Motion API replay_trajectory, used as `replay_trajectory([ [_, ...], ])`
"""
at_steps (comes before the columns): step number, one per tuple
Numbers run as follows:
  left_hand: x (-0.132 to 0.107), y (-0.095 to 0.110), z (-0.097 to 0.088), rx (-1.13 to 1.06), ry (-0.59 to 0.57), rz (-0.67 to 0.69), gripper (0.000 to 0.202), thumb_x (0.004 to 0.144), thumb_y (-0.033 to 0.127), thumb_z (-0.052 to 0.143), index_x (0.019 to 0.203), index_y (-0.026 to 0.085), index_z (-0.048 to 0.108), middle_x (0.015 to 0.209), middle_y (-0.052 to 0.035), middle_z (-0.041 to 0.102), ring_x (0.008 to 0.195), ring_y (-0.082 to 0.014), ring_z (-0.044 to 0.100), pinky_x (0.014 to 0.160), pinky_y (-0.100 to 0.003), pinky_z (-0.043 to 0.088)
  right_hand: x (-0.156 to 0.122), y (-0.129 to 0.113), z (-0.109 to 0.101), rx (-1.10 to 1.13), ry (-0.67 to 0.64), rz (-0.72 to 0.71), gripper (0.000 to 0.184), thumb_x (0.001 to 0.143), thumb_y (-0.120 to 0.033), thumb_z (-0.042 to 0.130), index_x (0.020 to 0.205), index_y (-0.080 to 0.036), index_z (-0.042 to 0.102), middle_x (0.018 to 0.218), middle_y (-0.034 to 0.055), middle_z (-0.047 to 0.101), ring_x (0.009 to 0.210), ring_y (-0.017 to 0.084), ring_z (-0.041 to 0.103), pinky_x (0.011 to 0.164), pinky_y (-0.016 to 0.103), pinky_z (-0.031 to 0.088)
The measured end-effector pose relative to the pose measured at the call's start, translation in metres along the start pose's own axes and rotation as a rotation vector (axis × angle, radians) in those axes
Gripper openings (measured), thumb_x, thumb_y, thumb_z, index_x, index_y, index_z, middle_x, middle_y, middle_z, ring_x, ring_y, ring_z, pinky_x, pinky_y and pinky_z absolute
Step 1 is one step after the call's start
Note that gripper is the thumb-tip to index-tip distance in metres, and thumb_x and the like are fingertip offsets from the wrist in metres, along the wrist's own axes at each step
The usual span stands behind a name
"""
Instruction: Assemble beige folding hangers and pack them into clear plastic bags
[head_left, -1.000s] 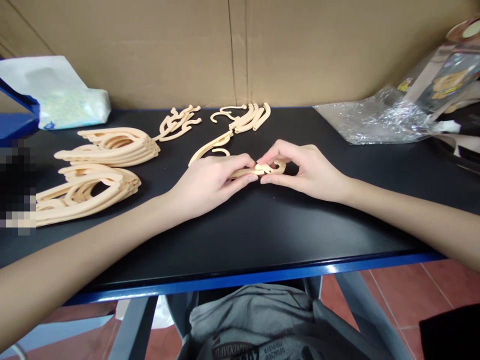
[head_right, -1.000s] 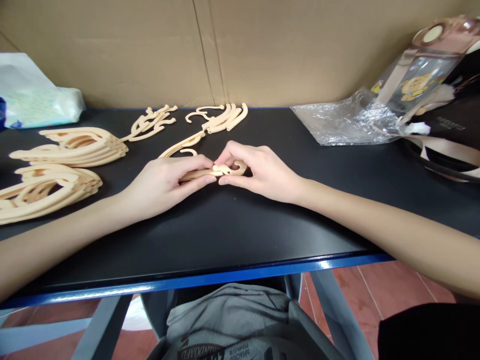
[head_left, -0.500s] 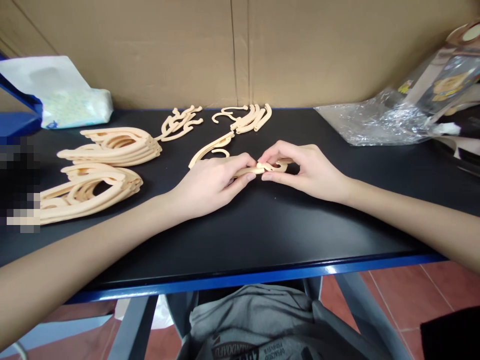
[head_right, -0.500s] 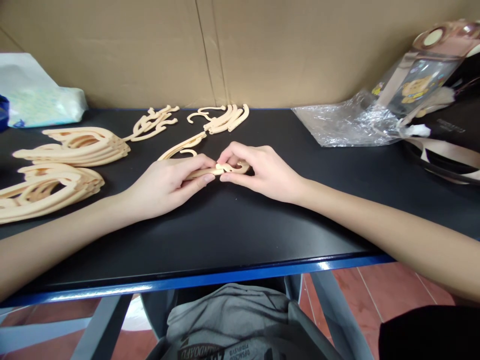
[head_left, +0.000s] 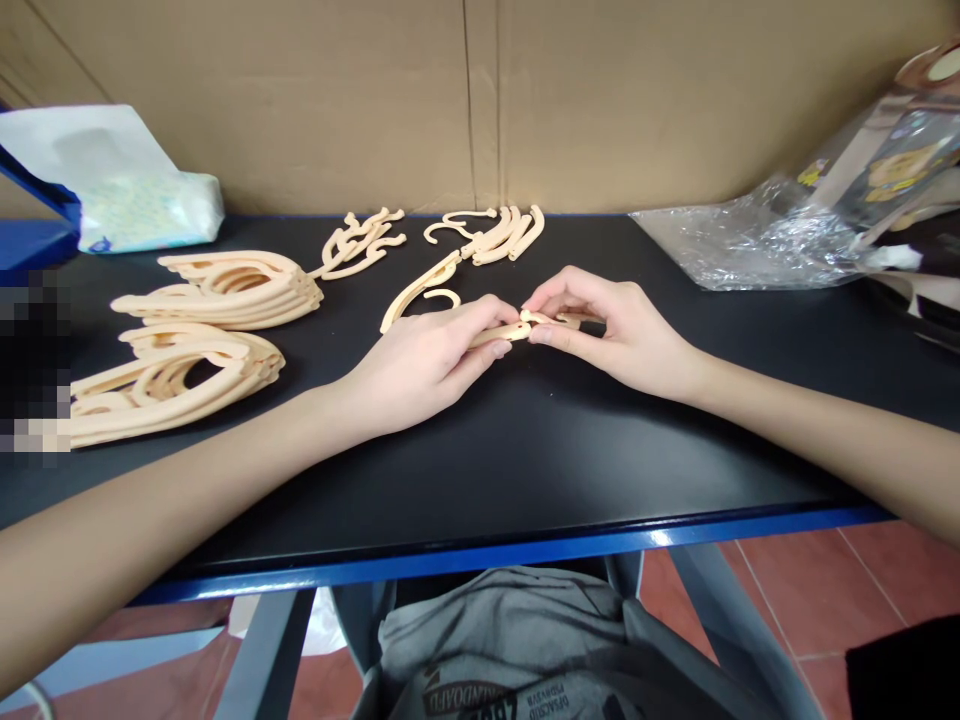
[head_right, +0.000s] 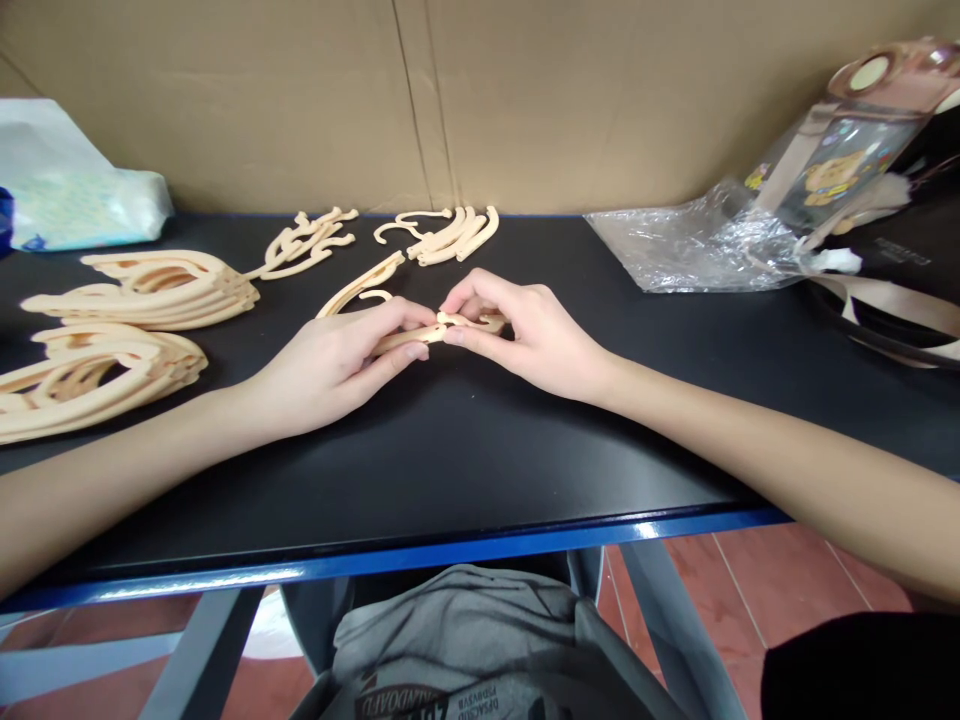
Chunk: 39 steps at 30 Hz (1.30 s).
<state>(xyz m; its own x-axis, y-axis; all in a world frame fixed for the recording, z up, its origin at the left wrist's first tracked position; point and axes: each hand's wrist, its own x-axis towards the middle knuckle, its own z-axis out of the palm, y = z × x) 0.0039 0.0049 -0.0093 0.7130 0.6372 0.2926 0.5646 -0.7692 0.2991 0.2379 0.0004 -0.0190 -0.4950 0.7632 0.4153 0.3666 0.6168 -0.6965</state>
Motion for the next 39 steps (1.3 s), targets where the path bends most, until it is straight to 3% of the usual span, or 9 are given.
replay_trajectory([
  [14, 0.0013, -0.0006, 0.0012, -0.115, 0.116, 0.042, 0.019, 0.098, 0.027, 0.052, 0.110, 0.016, 0.061, 0.098, 0.0009, 0.071, 0.081, -0.0102, 0.066, 0.071, -0.018, 0.045, 0.0007, -0.0010, -0.0001, 0.256, 0.043, 0.108, 0.025, 0.084, -0.040, 0.073, 0.092, -0.019, 0.064, 0.087, 0.0021, 0.073, 0.083, 0.016, 0.069, 0.079, 0.029, 0.055],
  [20, 0.0004, -0.0003, 0.0003, -0.113, 0.142, 0.040, 0.020, 0.097, 0.024, 0.054, 0.115, 0.016, 0.058, 0.085, 0.0033, 0.070, 0.070, -0.0092, 0.064, 0.066, -0.018, 0.044, 0.0015, 0.0006, -0.0001, 0.297, 0.013, 0.139, 0.026, 0.079, -0.039, 0.078, 0.087, -0.019, 0.064, 0.087, 0.0021, 0.074, 0.082, 0.016, 0.069, 0.080, 0.030, 0.055],
  [29, -0.0014, -0.0011, 0.0037, -0.103, 0.113, 0.119, 0.027, 0.102, 0.022, 0.047, 0.124, 0.016, 0.060, 0.111, -0.0035, 0.070, 0.098, -0.0133, 0.065, 0.085, -0.021, 0.046, 0.0005, -0.0015, -0.0009, 0.280, -0.013, 0.137, 0.020, 0.079, -0.033, 0.078, 0.084, -0.016, 0.067, 0.082, 0.0015, 0.073, 0.078, 0.013, 0.069, 0.076, 0.027, 0.055],
  [35, -0.0013, 0.0011, 0.0037, -0.172, 0.102, 0.130, 0.020, 0.101, 0.021, 0.050, 0.114, 0.015, 0.064, 0.101, -0.0010, 0.071, 0.088, -0.0101, 0.066, 0.079, -0.017, 0.046, 0.0004, -0.0051, -0.0002, 0.244, -0.053, 0.146, 0.024, 0.079, -0.038, 0.077, 0.079, -0.017, 0.068, 0.078, 0.0019, 0.072, 0.075, 0.015, 0.068, 0.074, 0.029, 0.055],
  [39, 0.0010, 0.0026, 0.0025, -0.208, 0.126, 0.088, 0.020, 0.100, 0.020, 0.050, 0.113, 0.013, 0.063, 0.099, -0.0010, 0.071, 0.087, -0.0102, 0.067, 0.078, -0.017, 0.047, 0.0021, -0.0083, 0.0013, 0.306, 0.004, 0.164, 0.029, 0.077, -0.042, 0.079, 0.076, -0.017, 0.064, 0.076, 0.0021, 0.073, 0.073, 0.015, 0.068, 0.073, 0.029, 0.055],
])
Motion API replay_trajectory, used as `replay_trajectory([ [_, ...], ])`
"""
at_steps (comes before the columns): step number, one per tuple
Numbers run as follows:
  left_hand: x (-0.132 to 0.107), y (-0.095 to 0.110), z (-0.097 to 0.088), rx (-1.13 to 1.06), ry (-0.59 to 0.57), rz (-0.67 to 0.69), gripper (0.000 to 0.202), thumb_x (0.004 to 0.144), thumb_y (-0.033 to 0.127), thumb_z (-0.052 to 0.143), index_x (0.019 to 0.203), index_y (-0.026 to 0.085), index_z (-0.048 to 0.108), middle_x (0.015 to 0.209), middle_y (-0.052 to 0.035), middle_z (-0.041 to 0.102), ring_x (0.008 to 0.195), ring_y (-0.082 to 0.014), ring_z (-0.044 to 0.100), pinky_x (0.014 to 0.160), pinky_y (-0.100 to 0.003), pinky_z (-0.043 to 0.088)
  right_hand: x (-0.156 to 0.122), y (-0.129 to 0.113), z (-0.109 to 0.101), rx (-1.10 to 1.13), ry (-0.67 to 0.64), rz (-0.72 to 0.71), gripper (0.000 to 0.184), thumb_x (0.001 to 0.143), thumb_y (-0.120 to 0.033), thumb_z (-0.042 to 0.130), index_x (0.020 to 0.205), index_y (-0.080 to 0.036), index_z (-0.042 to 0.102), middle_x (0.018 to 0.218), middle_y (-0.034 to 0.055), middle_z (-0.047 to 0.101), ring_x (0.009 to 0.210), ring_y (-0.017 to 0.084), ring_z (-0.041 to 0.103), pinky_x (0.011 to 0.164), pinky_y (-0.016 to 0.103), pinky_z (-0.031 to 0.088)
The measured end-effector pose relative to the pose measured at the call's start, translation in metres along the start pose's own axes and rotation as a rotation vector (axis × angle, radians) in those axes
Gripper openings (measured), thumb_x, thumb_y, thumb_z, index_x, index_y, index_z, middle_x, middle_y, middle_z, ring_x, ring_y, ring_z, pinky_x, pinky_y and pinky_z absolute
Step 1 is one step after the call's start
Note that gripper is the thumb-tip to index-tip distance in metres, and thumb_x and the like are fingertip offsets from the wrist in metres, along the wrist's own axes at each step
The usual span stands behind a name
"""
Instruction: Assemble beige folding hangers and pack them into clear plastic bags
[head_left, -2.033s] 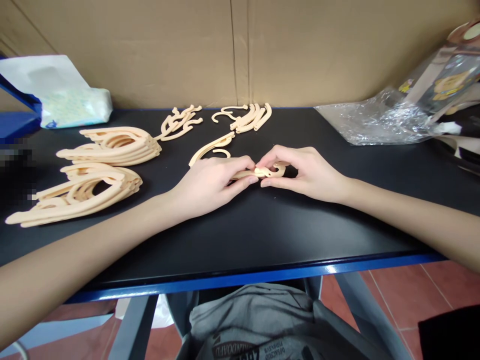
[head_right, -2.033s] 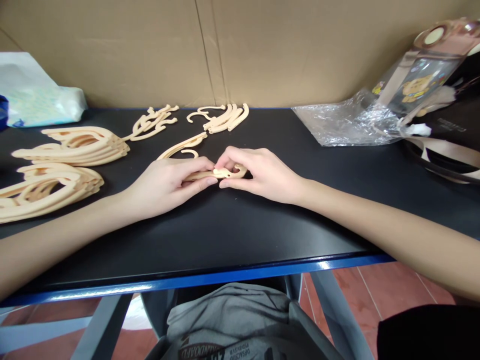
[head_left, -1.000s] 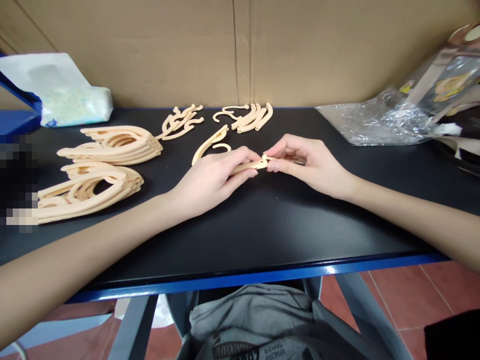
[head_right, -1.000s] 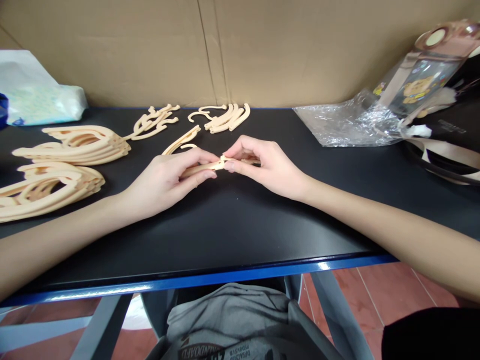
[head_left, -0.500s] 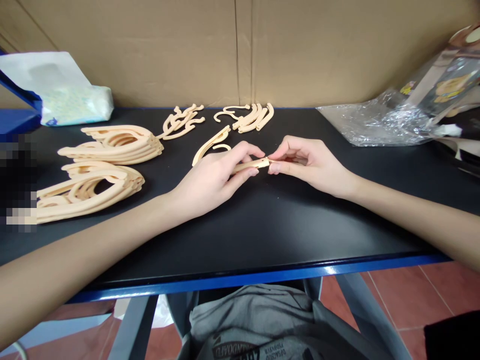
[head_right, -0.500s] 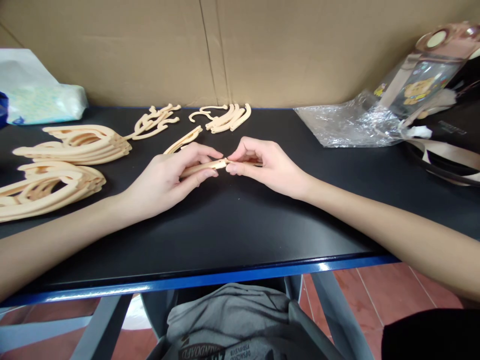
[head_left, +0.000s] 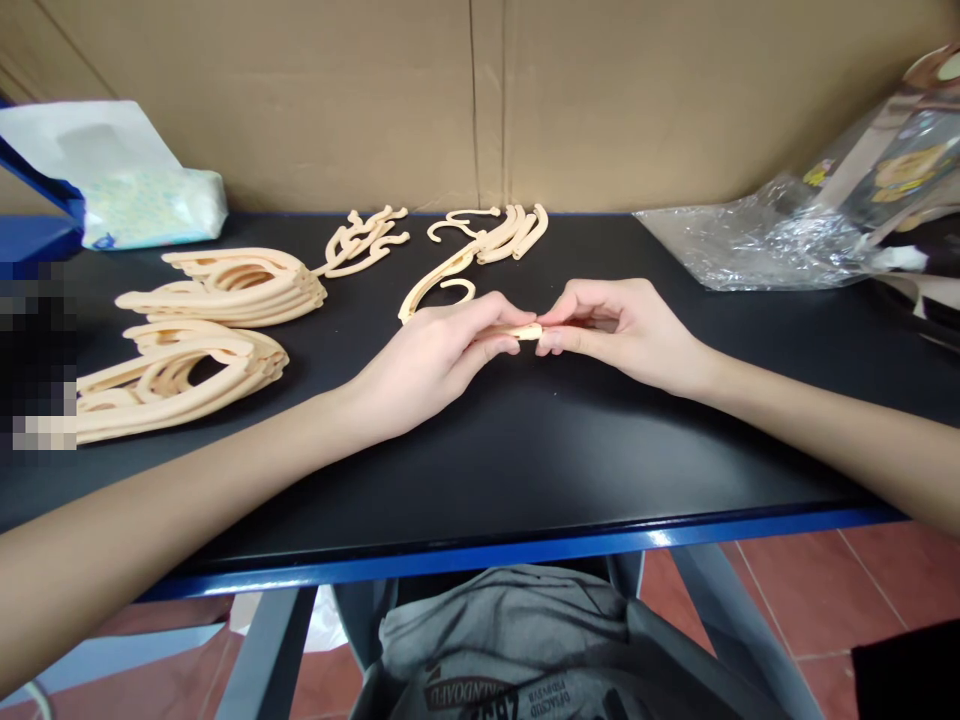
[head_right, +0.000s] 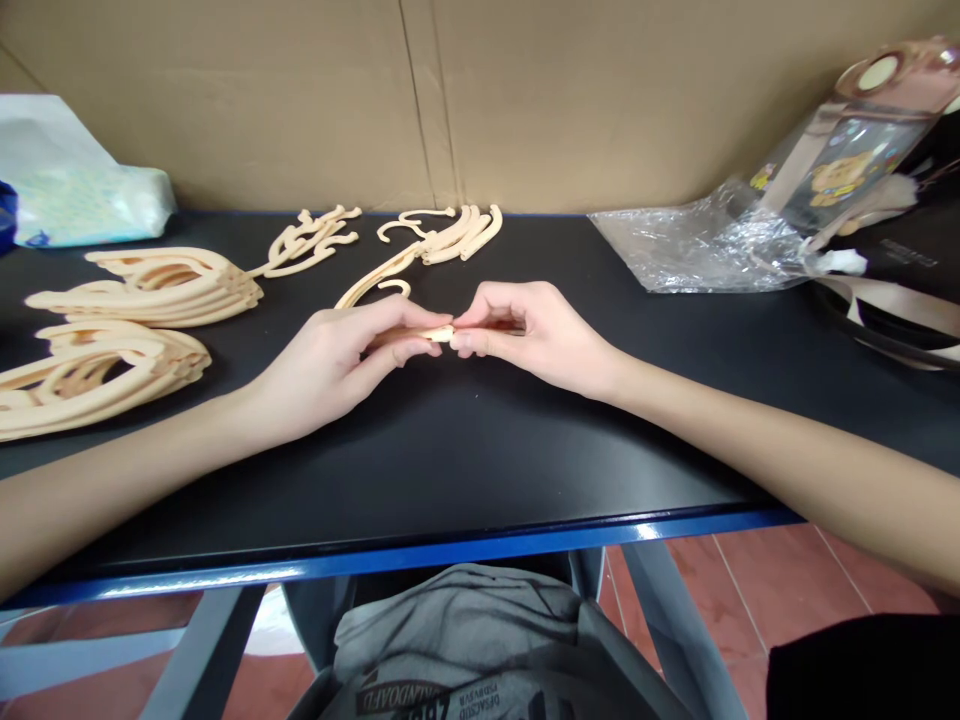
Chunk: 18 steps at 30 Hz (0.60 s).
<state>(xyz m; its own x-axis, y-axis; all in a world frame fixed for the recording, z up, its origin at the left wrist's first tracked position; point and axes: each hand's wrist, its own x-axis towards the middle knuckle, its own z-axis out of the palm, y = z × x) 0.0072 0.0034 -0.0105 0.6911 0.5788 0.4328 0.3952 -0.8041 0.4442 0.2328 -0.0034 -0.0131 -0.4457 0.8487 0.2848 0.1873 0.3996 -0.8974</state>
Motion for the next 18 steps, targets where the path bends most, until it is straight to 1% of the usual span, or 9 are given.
replay_trajectory([
  [4, 0.0029, -0.0012, 0.0004, -0.033, 0.012, -0.070, 0.025, 0.099, 0.022, 0.050, 0.119, 0.013, 0.061, 0.103, -0.0023, 0.071, 0.089, -0.0121, 0.068, 0.081, -0.020, 0.048, 0.0020, 0.0004, 0.0011, 0.037, 0.066, -0.001, 0.036, 0.069, -0.044, 0.084, 0.072, -0.019, 0.058, 0.076, 0.0026, 0.073, 0.074, 0.017, 0.070, 0.073, 0.030, 0.056],
  [8, 0.0033, -0.0017, 0.0019, -0.088, 0.000, -0.098, 0.027, 0.098, 0.025, 0.051, 0.120, 0.014, 0.061, 0.105, -0.0027, 0.071, 0.093, -0.0137, 0.069, 0.085, -0.022, 0.050, 0.0024, 0.0044, -0.0002, 0.052, 0.043, -0.005, 0.036, 0.068, -0.045, 0.084, 0.073, -0.019, 0.060, 0.079, 0.0027, 0.075, 0.077, 0.018, 0.071, 0.076, 0.032, 0.056],
  [12, 0.0030, 0.0000, 0.0026, -0.168, -0.012, -0.140, 0.023, 0.097, 0.025, 0.054, 0.116, 0.015, 0.061, 0.105, -0.0025, 0.072, 0.097, -0.0144, 0.070, 0.088, -0.022, 0.051, 0.0010, 0.0078, -0.0020, 0.022, 0.032, -0.014, 0.035, 0.070, -0.046, 0.083, 0.076, -0.019, 0.062, 0.082, 0.0024, 0.075, 0.080, 0.018, 0.071, 0.079, 0.033, 0.056],
  [16, 0.0029, 0.0002, 0.0038, -0.261, -0.007, -0.210, 0.023, 0.096, 0.037, 0.058, 0.107, 0.018, 0.064, 0.099, -0.0010, 0.074, 0.094, -0.0154, 0.072, 0.085, -0.023, 0.053, 0.0000, 0.0085, -0.0022, -0.024, 0.004, -0.022, 0.033, 0.073, -0.045, 0.081, 0.076, -0.018, 0.062, 0.079, 0.0021, 0.074, 0.077, 0.018, 0.071, 0.075, 0.031, 0.056],
  [18, 0.0029, -0.0003, 0.0049, -0.276, -0.004, -0.222, 0.024, 0.095, 0.039, 0.059, 0.106, 0.019, 0.064, 0.098, -0.0005, 0.075, 0.093, -0.0159, 0.072, 0.085, -0.024, 0.053, -0.0002, 0.0082, -0.0020, -0.050, 0.002, -0.029, 0.032, 0.074, -0.045, 0.081, 0.076, -0.018, 0.063, 0.080, 0.0023, 0.074, 0.077, 0.018, 0.071, 0.074, 0.031, 0.055],
])
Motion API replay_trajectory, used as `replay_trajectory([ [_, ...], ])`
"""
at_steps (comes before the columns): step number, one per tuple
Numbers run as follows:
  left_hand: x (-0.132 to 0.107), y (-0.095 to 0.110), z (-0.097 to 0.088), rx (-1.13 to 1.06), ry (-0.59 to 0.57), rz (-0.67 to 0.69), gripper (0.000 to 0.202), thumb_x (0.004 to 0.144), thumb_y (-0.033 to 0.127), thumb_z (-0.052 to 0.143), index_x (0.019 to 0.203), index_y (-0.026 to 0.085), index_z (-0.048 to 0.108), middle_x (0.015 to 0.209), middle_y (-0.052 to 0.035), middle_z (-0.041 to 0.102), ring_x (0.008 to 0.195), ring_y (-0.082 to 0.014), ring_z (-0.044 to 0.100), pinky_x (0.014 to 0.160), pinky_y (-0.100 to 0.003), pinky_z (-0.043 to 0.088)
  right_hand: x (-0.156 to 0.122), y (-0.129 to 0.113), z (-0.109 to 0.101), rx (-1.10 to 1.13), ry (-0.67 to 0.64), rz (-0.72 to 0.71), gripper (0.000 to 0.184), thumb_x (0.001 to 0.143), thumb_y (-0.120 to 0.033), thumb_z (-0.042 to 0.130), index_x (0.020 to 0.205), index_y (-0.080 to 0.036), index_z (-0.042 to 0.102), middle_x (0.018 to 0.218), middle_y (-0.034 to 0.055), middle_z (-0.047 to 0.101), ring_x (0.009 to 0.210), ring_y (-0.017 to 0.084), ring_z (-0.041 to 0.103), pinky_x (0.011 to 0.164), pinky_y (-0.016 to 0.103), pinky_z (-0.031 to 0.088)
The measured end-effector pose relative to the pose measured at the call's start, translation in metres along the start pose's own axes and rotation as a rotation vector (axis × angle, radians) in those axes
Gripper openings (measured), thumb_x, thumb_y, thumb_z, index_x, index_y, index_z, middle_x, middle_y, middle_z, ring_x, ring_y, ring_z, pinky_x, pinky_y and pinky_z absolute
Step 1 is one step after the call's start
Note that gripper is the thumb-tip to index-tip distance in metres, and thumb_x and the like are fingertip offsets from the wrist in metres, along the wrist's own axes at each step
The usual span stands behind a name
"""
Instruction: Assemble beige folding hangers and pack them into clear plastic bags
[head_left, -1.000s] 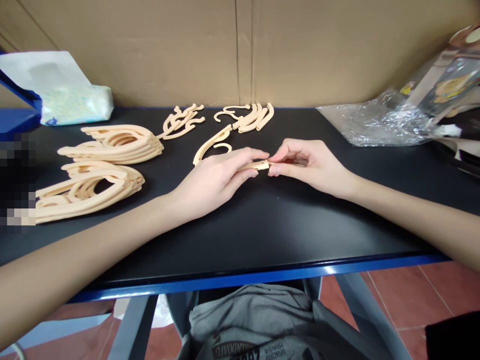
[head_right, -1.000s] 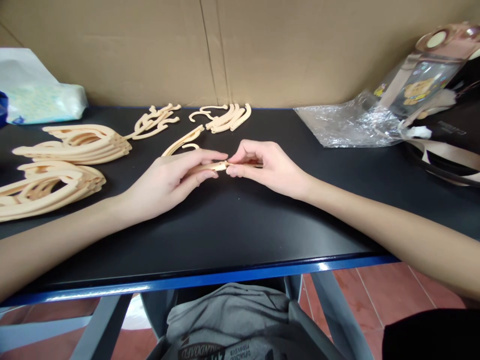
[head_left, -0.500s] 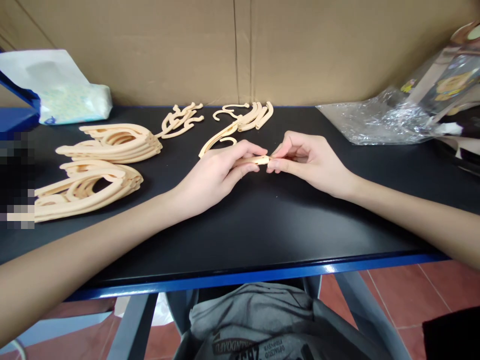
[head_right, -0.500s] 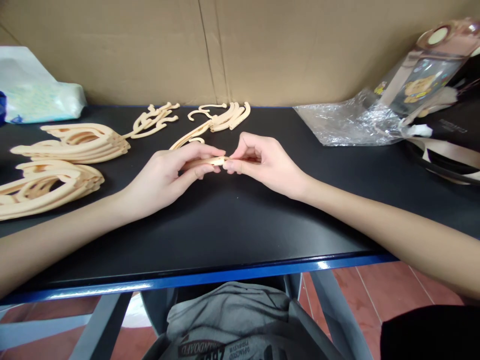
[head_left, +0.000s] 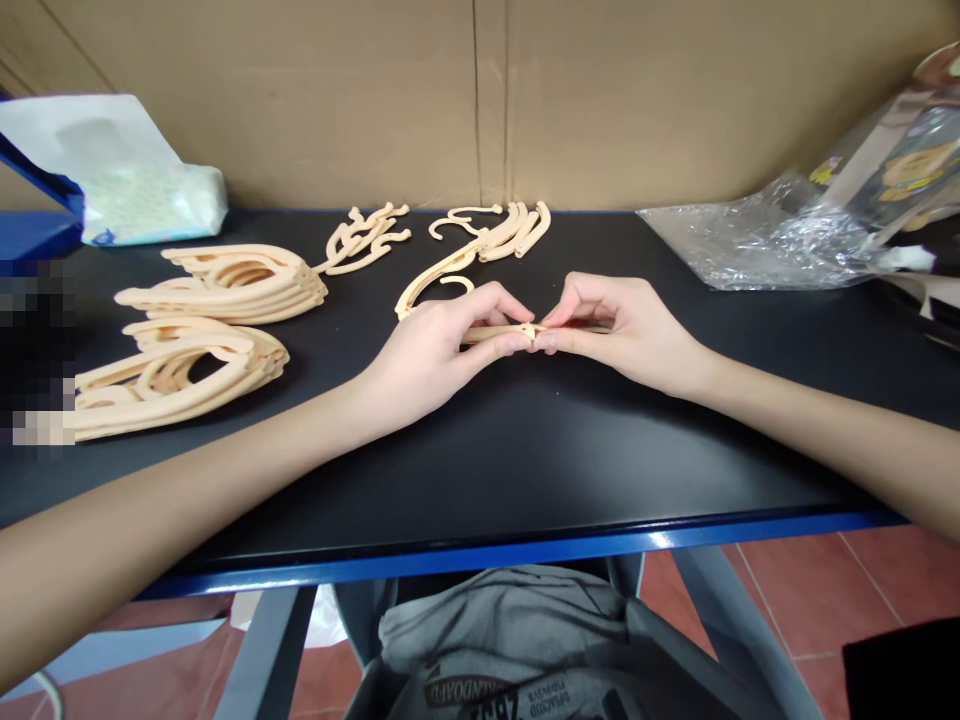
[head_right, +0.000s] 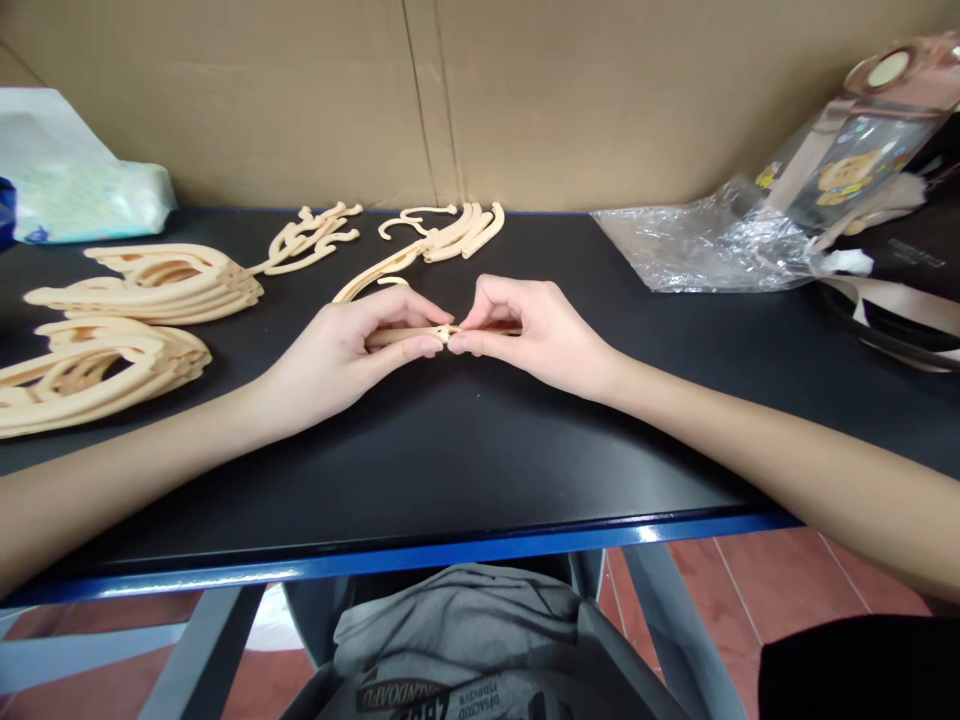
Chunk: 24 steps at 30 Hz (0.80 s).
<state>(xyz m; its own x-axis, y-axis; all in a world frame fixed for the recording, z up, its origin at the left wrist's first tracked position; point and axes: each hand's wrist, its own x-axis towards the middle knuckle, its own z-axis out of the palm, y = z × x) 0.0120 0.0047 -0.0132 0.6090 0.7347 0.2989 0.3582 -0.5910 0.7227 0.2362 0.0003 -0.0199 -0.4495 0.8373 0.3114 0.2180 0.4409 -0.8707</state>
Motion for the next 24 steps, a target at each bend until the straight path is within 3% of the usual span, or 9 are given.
replay_trajectory([
  [10, 0.0014, 0.0000, -0.0009, 0.168, 0.055, 0.061, 0.022, 0.095, 0.030, 0.058, 0.105, 0.017, 0.071, 0.097, -0.0019, 0.075, 0.083, -0.0145, 0.069, 0.079, -0.024, 0.051, -0.0015, -0.0021, 0.0001, -0.029, 0.021, 0.036, 0.036, 0.074, -0.051, 0.079, 0.076, -0.020, 0.062, 0.081, 0.0037, 0.075, 0.076, 0.019, 0.071, 0.074, 0.033, 0.056],
  [20, 0.0001, 0.0006, -0.0012, 0.032, 0.011, 0.025, 0.015, 0.093, 0.029, 0.061, 0.097, 0.015, 0.067, 0.093, -0.0013, 0.074, 0.087, -0.0166, 0.071, 0.081, -0.027, 0.054, -0.0037, -0.0095, 0.0048, 0.011, -0.026, 0.030, 0.031, 0.079, -0.041, 0.077, 0.071, -0.018, 0.058, 0.075, 0.0036, 0.075, 0.065, 0.015, 0.068, 0.063, 0.027, 0.054],
  [24, 0.0026, 0.0015, -0.0016, 0.081, 0.044, 0.061, 0.018, 0.094, 0.030, 0.060, 0.099, 0.015, 0.068, 0.093, -0.0011, 0.074, 0.085, -0.0152, 0.069, 0.080, -0.025, 0.053, -0.0022, -0.0090, 0.0033, 0.015, 0.025, 0.024, 0.032, 0.078, -0.044, 0.078, 0.072, -0.019, 0.058, 0.077, 0.0029, 0.075, 0.067, 0.016, 0.069, 0.065, 0.030, 0.055],
])
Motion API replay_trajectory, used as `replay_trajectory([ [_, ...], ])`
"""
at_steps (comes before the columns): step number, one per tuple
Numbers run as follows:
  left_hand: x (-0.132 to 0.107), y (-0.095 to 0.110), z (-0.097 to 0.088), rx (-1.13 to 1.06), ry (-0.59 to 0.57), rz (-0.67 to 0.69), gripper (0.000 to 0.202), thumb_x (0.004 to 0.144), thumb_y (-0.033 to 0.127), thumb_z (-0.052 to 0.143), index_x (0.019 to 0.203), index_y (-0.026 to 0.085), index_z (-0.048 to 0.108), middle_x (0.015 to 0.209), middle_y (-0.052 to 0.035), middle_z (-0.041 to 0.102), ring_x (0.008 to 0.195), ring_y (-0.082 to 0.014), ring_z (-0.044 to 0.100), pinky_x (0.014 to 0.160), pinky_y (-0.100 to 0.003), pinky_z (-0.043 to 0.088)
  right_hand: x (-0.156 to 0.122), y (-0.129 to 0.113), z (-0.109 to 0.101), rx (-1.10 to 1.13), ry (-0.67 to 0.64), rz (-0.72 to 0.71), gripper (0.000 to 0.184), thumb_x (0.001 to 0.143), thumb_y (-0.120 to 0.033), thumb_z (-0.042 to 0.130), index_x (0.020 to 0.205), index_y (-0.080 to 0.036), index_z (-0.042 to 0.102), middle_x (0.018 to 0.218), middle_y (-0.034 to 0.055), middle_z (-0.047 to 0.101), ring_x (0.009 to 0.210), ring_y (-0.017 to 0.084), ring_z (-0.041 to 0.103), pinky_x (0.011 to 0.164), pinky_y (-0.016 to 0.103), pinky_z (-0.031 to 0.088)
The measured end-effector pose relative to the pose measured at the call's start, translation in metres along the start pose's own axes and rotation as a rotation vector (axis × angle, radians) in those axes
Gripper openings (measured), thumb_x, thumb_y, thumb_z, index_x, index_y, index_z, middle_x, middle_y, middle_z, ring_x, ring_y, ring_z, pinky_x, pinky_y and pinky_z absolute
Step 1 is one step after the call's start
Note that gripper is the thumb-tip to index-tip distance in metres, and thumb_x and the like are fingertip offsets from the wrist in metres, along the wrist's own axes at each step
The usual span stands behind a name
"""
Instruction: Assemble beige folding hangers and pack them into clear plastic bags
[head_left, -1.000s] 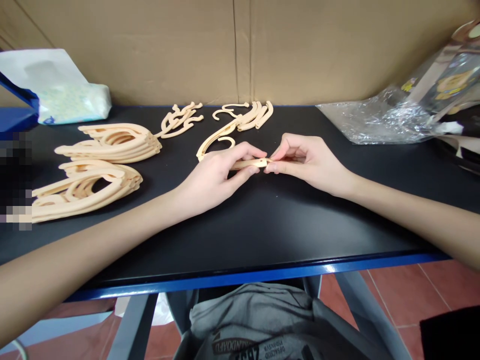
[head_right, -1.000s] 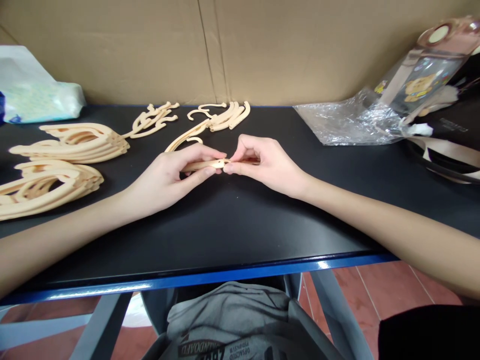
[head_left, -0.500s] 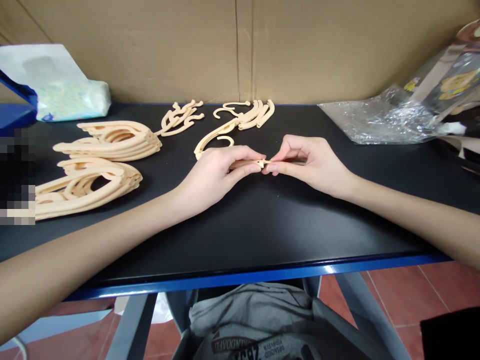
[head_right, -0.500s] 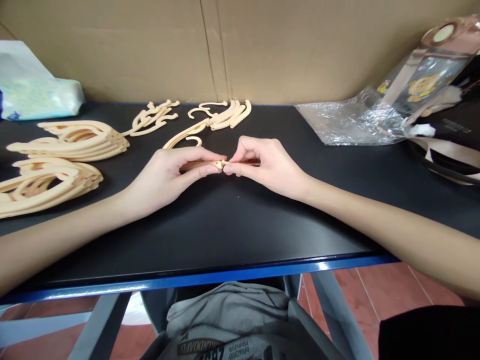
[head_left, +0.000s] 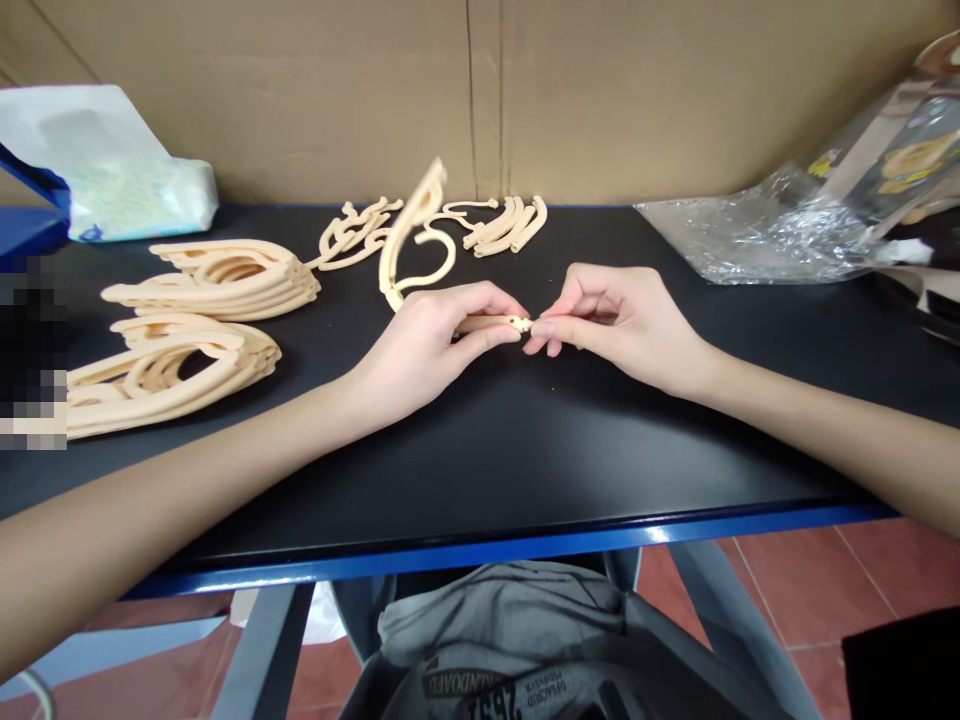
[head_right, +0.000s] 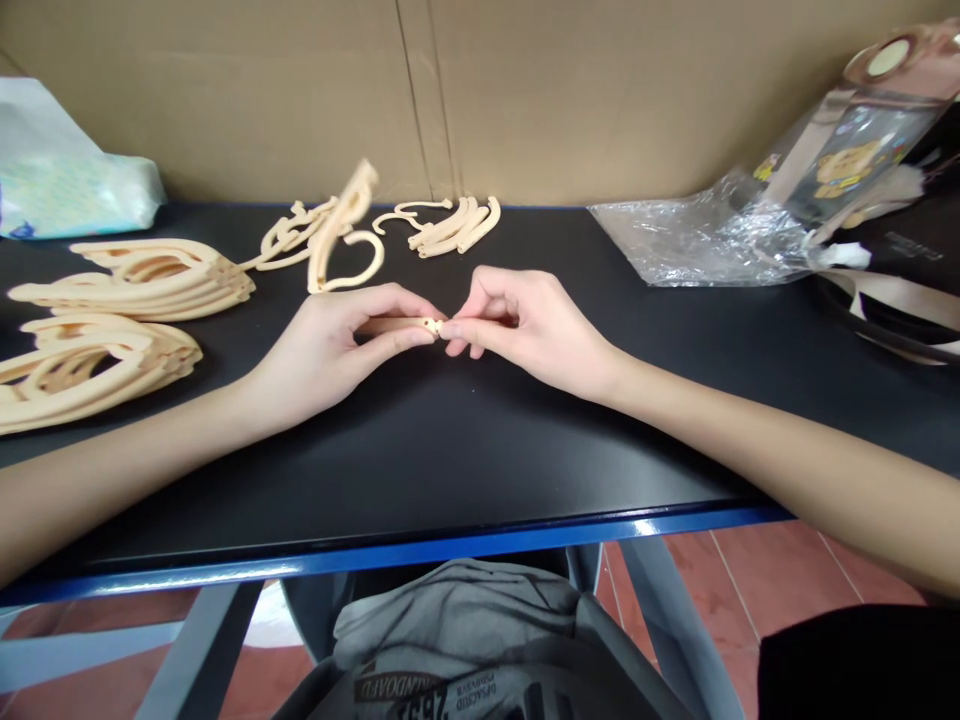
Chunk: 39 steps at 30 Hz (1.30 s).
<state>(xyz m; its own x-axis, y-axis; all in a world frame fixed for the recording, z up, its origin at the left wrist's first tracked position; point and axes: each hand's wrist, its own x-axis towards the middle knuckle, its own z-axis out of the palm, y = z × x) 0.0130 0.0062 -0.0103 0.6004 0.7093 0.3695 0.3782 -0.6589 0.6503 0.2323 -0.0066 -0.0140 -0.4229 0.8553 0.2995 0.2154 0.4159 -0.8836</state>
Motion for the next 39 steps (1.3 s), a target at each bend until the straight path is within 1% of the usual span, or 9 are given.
replay_trajectory([
  [3, 0.0015, -0.0003, -0.0005, 0.088, 0.009, 0.051, 0.022, 0.096, 0.031, 0.056, 0.103, 0.015, 0.070, 0.094, -0.0016, 0.074, 0.083, -0.0135, 0.067, 0.077, -0.022, 0.050, 0.0017, 0.0023, -0.0011, 0.010, 0.039, -0.004, 0.032, 0.076, -0.045, 0.079, 0.072, -0.020, 0.059, 0.078, 0.0025, 0.075, 0.070, 0.017, 0.069, 0.068, 0.031, 0.056],
  [6, 0.0007, -0.0013, -0.0004, 0.128, 0.011, 0.081, 0.024, 0.097, 0.031, 0.055, 0.105, 0.015, 0.071, 0.094, -0.0022, 0.074, 0.082, -0.0132, 0.066, 0.077, -0.021, 0.049, 0.0019, 0.0037, -0.0004, 0.013, 0.027, 0.006, 0.033, 0.074, -0.046, 0.080, 0.072, -0.020, 0.061, 0.076, 0.0025, 0.074, 0.071, 0.018, 0.070, 0.069, 0.032, 0.056],
  [12, -0.0011, -0.0017, 0.0008, 0.182, -0.010, 0.176, 0.024, 0.099, 0.035, 0.053, 0.104, 0.021, 0.073, 0.092, -0.0015, 0.074, 0.081, -0.0140, 0.066, 0.078, -0.023, 0.048, -0.0007, 0.0013, 0.0017, -0.034, -0.013, 0.033, 0.035, 0.074, -0.050, 0.079, 0.073, -0.019, 0.062, 0.076, 0.0025, 0.074, 0.071, 0.019, 0.070, 0.071, 0.033, 0.056],
  [15, -0.0005, -0.0018, 0.0005, 0.170, 0.006, 0.165, 0.024, 0.098, 0.034, 0.054, 0.104, 0.020, 0.073, 0.091, -0.0013, 0.074, 0.079, -0.0134, 0.066, 0.076, -0.023, 0.048, -0.0007, 0.0011, 0.0005, -0.037, -0.005, 0.027, 0.033, 0.075, -0.049, 0.078, 0.074, -0.021, 0.061, 0.079, 0.0023, 0.075, 0.072, 0.019, 0.070, 0.071, 0.033, 0.056],
  [20, -0.0007, -0.0050, -0.0003, 0.195, 0.007, 0.154, 0.027, 0.098, 0.033, 0.054, 0.113, 0.019, 0.071, 0.096, -0.0034, 0.073, 0.083, -0.0148, 0.065, 0.078, -0.024, 0.048, -0.0005, 0.0021, -0.0008, 0.009, 0.001, 0.038, 0.033, 0.078, -0.049, 0.077, 0.074, -0.022, 0.057, 0.079, 0.0026, 0.076, 0.068, 0.019, 0.068, 0.066, 0.033, 0.054],
  [23, -0.0010, -0.0067, -0.0011, 0.210, -0.029, 0.152, 0.026, 0.099, 0.034, 0.053, 0.107, 0.019, 0.073, 0.092, -0.0029, 0.072, 0.080, -0.0149, 0.064, 0.077, -0.025, 0.047, -0.0011, 0.0016, 0.0003, 0.003, -0.001, 0.047, 0.034, 0.077, -0.048, 0.077, 0.073, -0.021, 0.057, 0.078, 0.0025, 0.075, 0.066, 0.018, 0.068, 0.063, 0.032, 0.054],
  [26, -0.0008, -0.0072, -0.0014, 0.201, -0.027, 0.150, 0.026, 0.098, 0.035, 0.054, 0.105, 0.019, 0.073, 0.089, -0.0028, 0.072, 0.079, -0.0149, 0.063, 0.076, -0.025, 0.046, -0.0011, 0.0006, 0.0009, -0.002, 0.004, 0.044, 0.034, 0.077, -0.048, 0.078, 0.072, -0.021, 0.058, 0.077, 0.0023, 0.075, 0.064, 0.017, 0.068, 0.062, 0.031, 0.053],
  [32, -0.0003, -0.0079, 0.0007, 0.200, -0.008, 0.187, 0.029, 0.099, 0.035, 0.053, 0.116, 0.019, 0.071, 0.094, -0.0039, 0.072, 0.083, -0.0155, 0.064, 0.077, -0.025, 0.046, -0.0001, 0.0011, -0.0001, -0.002, 0.019, 0.039, 0.032, 0.077, -0.048, 0.077, 0.074, -0.021, 0.060, 0.077, 0.0029, 0.075, 0.066, 0.018, 0.068, 0.062, 0.032, 0.053],
  [39, -0.0007, -0.0060, 0.0005, 0.204, -0.022, 0.220, 0.025, 0.099, 0.034, 0.052, 0.104, 0.020, 0.072, 0.088, -0.0017, 0.071, 0.078, -0.0137, 0.064, 0.074, -0.023, 0.046, -0.0017, 0.0012, 0.0026, 0.021, -0.016, 0.049, 0.032, 0.077, -0.047, 0.078, 0.073, -0.021, 0.060, 0.077, 0.0023, 0.075, 0.065, 0.017, 0.068, 0.063, 0.031, 0.054],
])
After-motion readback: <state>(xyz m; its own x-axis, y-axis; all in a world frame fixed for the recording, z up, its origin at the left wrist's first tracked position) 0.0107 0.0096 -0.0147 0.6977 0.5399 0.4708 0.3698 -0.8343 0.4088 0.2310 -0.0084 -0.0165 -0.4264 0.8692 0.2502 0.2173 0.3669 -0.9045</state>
